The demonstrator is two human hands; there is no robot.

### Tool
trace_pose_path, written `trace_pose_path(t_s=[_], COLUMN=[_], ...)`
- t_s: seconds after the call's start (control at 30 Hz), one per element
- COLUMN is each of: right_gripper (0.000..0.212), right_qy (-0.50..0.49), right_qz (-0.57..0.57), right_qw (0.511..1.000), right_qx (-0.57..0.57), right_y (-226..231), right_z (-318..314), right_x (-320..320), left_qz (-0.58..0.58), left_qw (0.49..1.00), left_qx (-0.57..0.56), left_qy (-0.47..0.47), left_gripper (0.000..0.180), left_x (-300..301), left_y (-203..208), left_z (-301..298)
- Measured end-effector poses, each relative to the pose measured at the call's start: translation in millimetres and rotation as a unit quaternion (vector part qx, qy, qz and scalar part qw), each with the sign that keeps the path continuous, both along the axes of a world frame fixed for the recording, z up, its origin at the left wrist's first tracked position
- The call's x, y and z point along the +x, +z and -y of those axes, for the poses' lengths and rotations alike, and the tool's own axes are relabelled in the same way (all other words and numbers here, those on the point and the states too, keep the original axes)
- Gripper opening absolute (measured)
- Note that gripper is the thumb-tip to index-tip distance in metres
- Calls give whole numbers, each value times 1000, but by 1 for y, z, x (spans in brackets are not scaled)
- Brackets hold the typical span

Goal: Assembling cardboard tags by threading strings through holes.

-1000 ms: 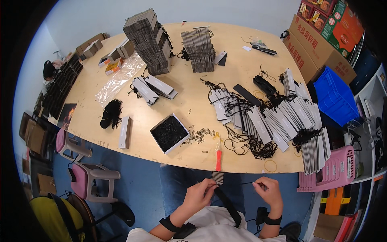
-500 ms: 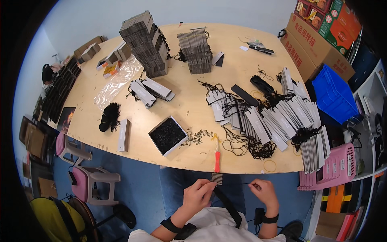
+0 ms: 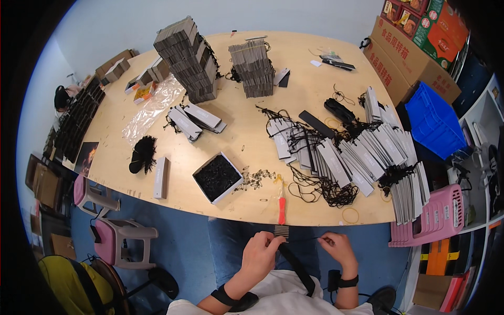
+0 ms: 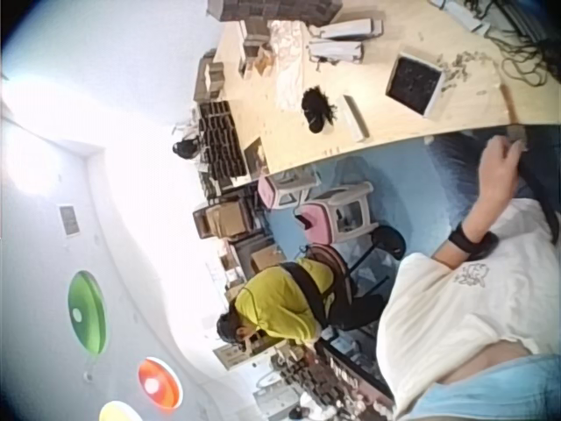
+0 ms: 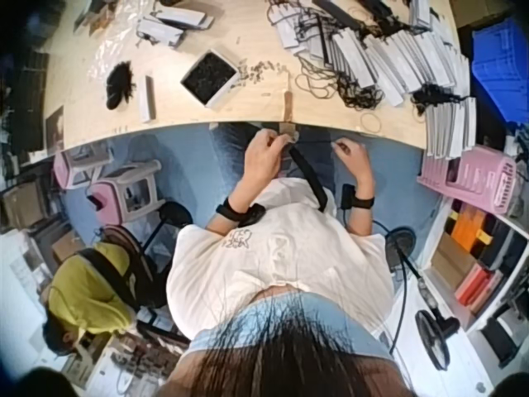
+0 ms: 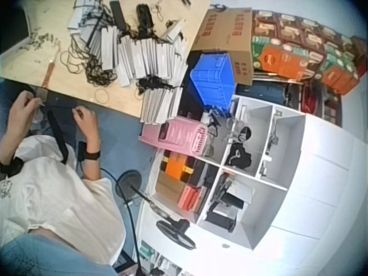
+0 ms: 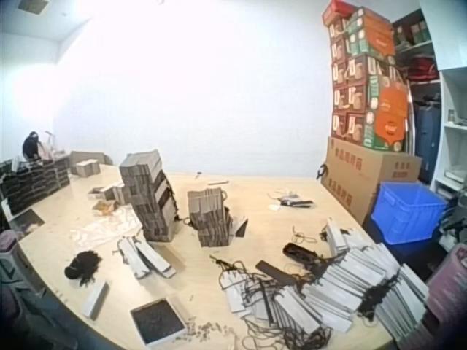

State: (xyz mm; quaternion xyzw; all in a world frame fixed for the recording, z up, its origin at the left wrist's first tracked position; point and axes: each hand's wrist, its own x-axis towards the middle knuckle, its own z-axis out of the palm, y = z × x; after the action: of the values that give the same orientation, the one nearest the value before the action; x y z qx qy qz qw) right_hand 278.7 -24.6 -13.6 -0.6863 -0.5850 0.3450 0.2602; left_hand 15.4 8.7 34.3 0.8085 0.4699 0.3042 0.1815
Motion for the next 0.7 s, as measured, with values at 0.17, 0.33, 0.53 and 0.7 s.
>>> trace_pose_path(t_s=[0.17, 0.33, 0.53, 0.7], right_gripper=[19, 19, 20, 20], right_qy=[-5, 0, -1, 3], right_qz=[-8, -4, -2, 6], right_qw=[1000, 1000, 1000, 1000], right_qx=[3, 1, 0, -5], right_y=[-9, -8, -7, -8], right_z=[1, 0, -1, -1], right_x=[0, -2, -5, -7], left_qz=[8, 10, 26, 43], left_qw=[1000, 1000, 999, 997], left_qx=[24, -6, -34, -61], left_qy=[13, -13, -27, -33], left_gripper=[31, 30, 20, 20], left_x=[0, -5, -7, -10], left_y=[1, 4, 8, 7], left_z=[0, 1, -1, -1])
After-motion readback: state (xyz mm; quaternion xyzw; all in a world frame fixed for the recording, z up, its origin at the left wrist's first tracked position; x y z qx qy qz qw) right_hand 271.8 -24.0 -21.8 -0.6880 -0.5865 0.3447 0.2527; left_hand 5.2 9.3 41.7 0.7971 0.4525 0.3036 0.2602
